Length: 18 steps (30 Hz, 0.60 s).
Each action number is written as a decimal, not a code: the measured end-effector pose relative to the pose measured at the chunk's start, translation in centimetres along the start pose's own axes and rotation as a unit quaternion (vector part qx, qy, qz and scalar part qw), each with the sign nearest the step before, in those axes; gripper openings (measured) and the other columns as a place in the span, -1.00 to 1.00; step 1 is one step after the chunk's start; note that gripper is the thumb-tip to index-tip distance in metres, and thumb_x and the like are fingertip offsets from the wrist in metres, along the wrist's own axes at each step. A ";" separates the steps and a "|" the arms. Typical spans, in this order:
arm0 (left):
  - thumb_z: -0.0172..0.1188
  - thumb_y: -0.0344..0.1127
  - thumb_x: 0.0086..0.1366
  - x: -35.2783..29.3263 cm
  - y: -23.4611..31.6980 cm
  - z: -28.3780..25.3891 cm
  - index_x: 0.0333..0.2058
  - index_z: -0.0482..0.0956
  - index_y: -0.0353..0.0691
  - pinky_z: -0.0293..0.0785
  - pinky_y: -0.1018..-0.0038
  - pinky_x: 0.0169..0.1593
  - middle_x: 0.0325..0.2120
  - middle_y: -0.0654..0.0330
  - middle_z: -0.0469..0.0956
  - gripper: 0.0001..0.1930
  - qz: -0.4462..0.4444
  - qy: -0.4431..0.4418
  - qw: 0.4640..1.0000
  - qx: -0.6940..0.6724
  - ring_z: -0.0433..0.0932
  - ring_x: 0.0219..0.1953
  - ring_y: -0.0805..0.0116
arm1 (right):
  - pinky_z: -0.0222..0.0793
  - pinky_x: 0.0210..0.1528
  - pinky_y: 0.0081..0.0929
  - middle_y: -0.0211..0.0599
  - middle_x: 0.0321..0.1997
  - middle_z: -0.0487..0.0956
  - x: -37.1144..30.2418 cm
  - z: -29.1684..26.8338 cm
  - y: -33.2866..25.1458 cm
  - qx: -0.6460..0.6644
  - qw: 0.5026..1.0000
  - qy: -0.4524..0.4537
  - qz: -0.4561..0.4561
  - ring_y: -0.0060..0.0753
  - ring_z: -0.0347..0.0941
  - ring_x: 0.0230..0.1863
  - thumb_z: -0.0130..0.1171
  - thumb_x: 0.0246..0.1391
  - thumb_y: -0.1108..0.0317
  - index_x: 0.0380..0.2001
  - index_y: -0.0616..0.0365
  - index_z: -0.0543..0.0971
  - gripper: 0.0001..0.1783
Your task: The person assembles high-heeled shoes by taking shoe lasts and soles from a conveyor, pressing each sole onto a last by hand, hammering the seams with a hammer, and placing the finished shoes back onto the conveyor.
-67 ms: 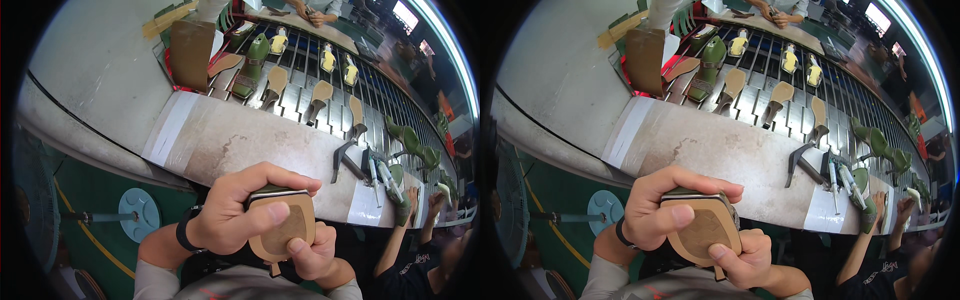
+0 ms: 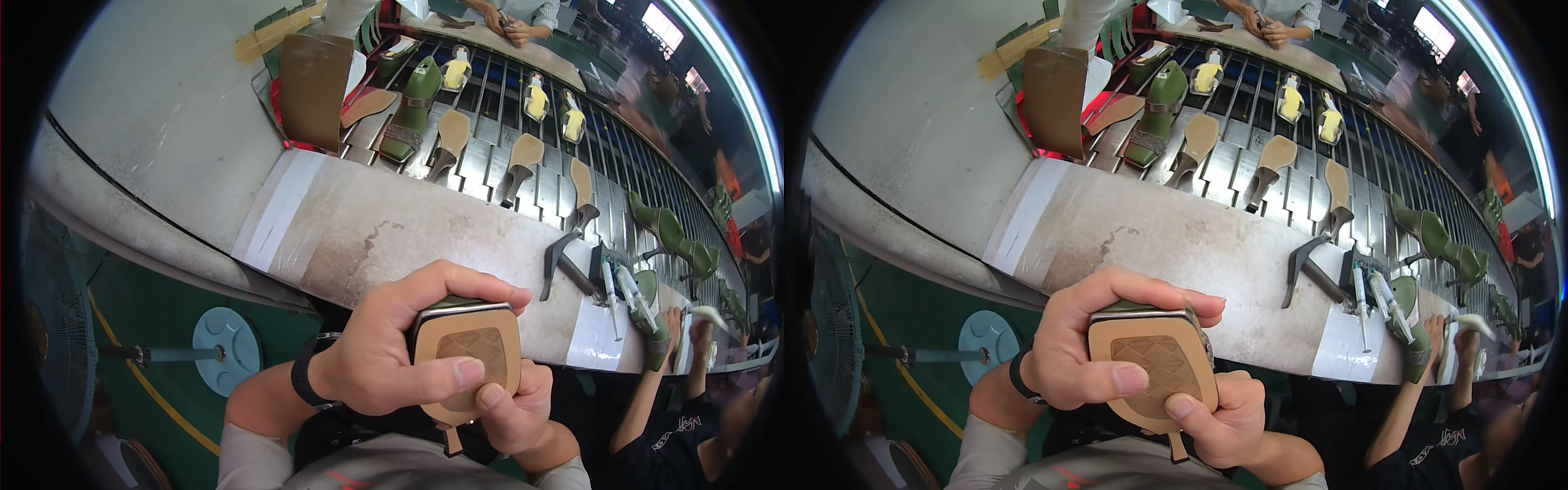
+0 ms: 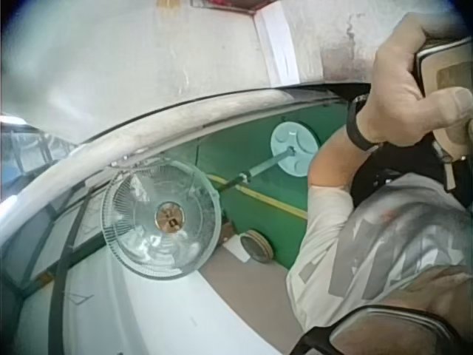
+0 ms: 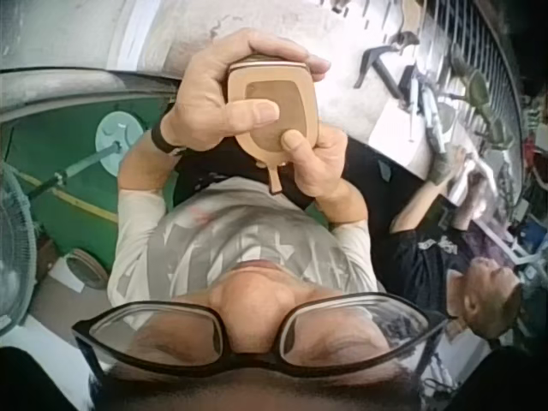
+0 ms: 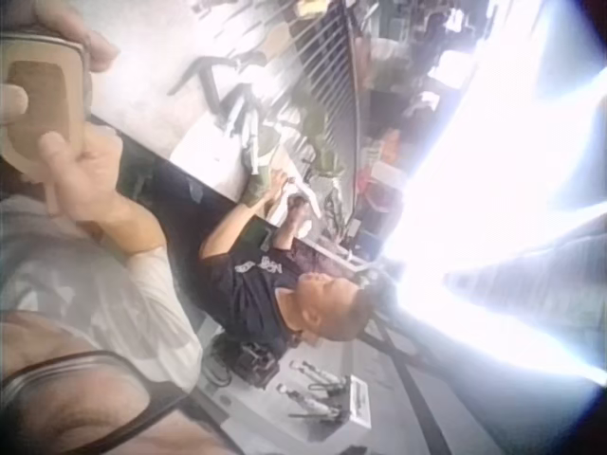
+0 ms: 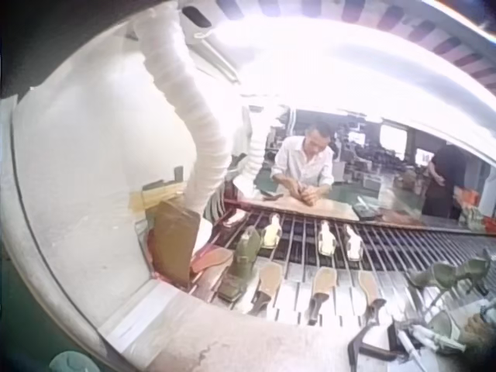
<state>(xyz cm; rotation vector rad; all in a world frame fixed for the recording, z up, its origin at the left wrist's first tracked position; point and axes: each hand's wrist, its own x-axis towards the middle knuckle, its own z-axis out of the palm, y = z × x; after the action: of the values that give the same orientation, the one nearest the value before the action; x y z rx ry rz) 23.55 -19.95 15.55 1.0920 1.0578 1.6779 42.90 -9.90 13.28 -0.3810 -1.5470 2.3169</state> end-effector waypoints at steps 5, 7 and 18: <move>0.30 -0.44 0.23 0.8 -1.1 -0.1 0.29 0.37 -0.46 0.44 0.09 0.42 0.29 -0.35 0.47 -0.36 0.032 -0.029 0.998 -0.047 0.50 0.38 -0.04 | 0.73 -0.24 -0.33 0.10 -0.20 0.76 0.4 -0.8 -0.4 0.044 0.999 -0.014 -0.002 -0.24 0.75 -0.27 0.12 0.48 0.37 -0.08 0.57 0.66 -0.65; 0.27 -0.36 0.31 1.1 -1.2 0.0 0.30 0.36 -0.47 0.43 0.09 0.43 0.29 -0.36 0.46 -0.38 0.038 -0.031 0.998 -0.037 0.49 0.38 -0.05 | 0.74 -0.23 -0.32 0.11 -0.18 0.76 0.5 -1.1 -0.3 0.047 0.999 -0.023 -0.001 -0.21 0.76 -0.27 0.12 0.48 0.35 -0.07 0.57 0.65 -0.64; -0.24 0.19 0.68 5.1 -3.2 -1.7 0.35 0.31 -0.52 0.43 0.09 0.42 0.32 -0.32 0.44 -0.25 0.048 -0.020 0.992 -0.112 0.48 0.37 -0.06 | 0.74 -0.35 -0.35 0.05 -0.23 0.73 4.0 -3.0 -2.5 0.000 1.000 0.008 0.030 -0.26 0.73 -0.37 0.11 0.51 0.19 0.01 0.53 0.59 -0.54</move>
<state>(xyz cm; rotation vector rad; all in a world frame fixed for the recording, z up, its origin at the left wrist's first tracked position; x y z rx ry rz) 21.25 -14.56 13.31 1.0390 0.7800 1.7953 40.75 -4.90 14.28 -0.4512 -1.5476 2.3534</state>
